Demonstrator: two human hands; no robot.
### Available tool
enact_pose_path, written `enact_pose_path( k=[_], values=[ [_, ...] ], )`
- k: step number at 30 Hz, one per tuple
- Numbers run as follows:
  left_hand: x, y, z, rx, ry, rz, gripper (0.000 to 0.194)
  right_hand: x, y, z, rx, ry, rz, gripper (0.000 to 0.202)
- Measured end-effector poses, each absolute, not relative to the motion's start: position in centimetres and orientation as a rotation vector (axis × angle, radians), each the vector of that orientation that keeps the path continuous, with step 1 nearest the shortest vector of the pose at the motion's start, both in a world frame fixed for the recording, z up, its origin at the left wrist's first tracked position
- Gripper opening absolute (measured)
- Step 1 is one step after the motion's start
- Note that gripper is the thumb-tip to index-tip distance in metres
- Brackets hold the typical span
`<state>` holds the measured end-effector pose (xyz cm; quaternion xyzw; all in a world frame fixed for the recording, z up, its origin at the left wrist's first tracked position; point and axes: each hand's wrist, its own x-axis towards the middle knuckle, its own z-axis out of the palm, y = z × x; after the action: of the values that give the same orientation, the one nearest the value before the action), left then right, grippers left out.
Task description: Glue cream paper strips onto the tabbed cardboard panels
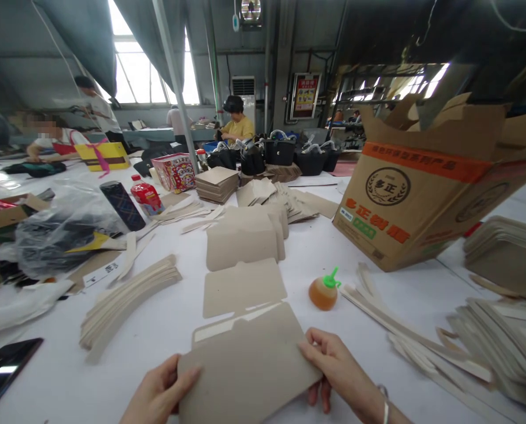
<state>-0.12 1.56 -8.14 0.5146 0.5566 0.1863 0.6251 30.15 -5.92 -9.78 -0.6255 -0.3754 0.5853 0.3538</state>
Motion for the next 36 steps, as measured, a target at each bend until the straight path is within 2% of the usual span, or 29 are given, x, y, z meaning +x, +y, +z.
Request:
enact_pose_path(
  k=[4,9,14,20,36],
  values=[
    [0.3,5.0,-9.3,1.426,1.465,0.402,0.051,30.4,-3.3,-11.5,-1.784,-1.004,1.424,0.034],
    [0.2,5.6,-10.2,1.430,1.529,0.377,0.047,30.5,-3.1,-12.6,-1.879,-1.032,1.389,0.030],
    [-0.3,5.3,-10.1,1.340,1.501,0.339,0.049,30.6,-3.6,-12.6,-1.879,-1.027,1.384,0.034],
    [-0.3,5.4,-10.4,1.332,1.518,0.352,0.043,30.6,-3.4,-12.5,-1.905,-1.018,1.389,0.033],
    [-0.2,5.5,-10.7,1.390,1.552,0.304,0.051,29.9,-3.2,-10.6,-2.081,-1.067,1.291,0.019]
  ],
)
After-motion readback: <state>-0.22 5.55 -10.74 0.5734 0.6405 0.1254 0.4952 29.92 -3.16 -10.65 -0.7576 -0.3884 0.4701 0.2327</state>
